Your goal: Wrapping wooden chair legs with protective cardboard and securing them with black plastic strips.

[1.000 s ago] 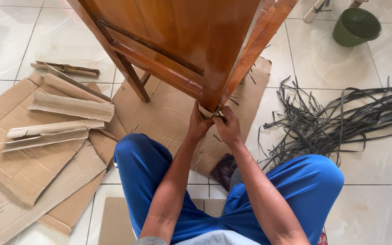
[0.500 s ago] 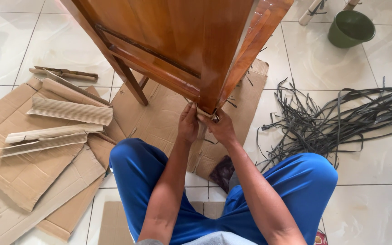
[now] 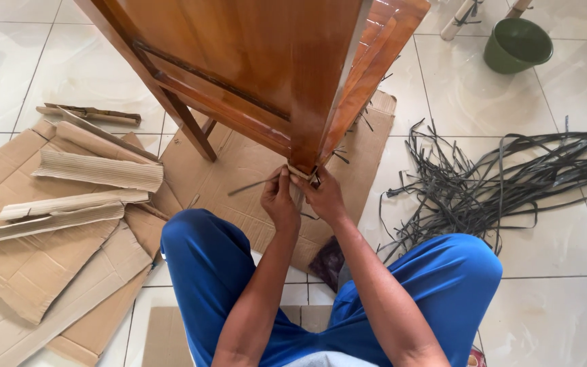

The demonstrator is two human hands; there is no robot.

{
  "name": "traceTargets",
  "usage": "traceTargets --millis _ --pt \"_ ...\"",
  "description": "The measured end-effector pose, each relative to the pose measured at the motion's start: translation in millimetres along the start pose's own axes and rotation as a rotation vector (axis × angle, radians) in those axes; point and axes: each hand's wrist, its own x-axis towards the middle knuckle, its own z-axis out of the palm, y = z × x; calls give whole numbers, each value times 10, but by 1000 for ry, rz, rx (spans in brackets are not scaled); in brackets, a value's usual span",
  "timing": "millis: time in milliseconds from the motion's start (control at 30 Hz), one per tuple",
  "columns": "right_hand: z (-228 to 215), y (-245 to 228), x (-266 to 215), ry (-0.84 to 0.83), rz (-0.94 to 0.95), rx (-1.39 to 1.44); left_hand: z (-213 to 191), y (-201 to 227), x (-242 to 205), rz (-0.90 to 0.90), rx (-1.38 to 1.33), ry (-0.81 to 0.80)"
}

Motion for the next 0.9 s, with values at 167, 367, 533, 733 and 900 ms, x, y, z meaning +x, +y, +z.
traceTargets --millis 167,367,533,733,900 --pt "15 -274 -147 46 -15 -40 -109 -163 -26 63 101 18" --pt "10 -286 -260 138 18 -99 -141 -216 -45 125 121 -44" --pt "24 -227 -197 184 -76 -177 -137 -163 -72 195 148 -91" --pt "62 -192 -195 238 -142 -333 -188 -207 -72 209 196 -66" --pt "55 -178 -219 327 -215 -454 -116 -131 -178 167 192 -59"
